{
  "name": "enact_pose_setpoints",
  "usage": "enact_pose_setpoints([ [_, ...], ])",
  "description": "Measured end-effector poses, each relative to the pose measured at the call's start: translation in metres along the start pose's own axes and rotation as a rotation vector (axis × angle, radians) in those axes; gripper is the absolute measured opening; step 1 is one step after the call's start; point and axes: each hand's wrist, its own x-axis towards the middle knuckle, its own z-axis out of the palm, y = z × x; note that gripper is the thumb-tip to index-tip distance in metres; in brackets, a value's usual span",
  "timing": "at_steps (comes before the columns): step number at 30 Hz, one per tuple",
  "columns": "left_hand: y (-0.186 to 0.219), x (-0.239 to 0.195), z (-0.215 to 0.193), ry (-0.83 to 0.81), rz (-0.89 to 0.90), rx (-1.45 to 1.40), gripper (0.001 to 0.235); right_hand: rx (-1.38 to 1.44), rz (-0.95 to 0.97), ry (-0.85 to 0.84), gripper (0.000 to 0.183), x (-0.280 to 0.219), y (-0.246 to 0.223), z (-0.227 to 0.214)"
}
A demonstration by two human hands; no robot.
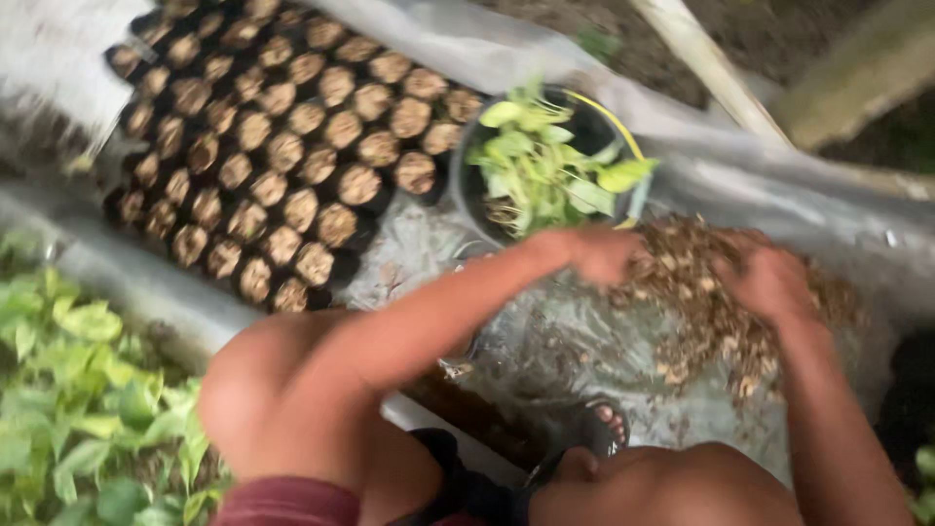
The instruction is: The person sits on a low platform and plants small green seedlings into black plastic nursery bags filled with soil. They pick seedlings from a bucket, place them into the bags, and cover the roots with soil using their hands.
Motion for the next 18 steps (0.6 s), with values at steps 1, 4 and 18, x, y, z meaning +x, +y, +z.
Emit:
enact_pose_setpoints([
  [1, 0.005, -0.021, -0.030, 0.149, 0.193, 0.055, 0.023, 0.012, -0.036, 0.006, 0.054, 0.003, -0.015, -0.016],
  [4, -0.014, -0.096, -0.096, 0.496, 0.348, 0.296, 0.024, -0.062, -0.221, 0.056, 0.052, 0.013, -0.056, -0.056],
  [18, -0.329, -0.143, -0.040, 0.783, -0.333, 0.813, 0.022, -0.458, -0.460, -0.345, 0.048, 0.107, -0.236, -0.075],
])
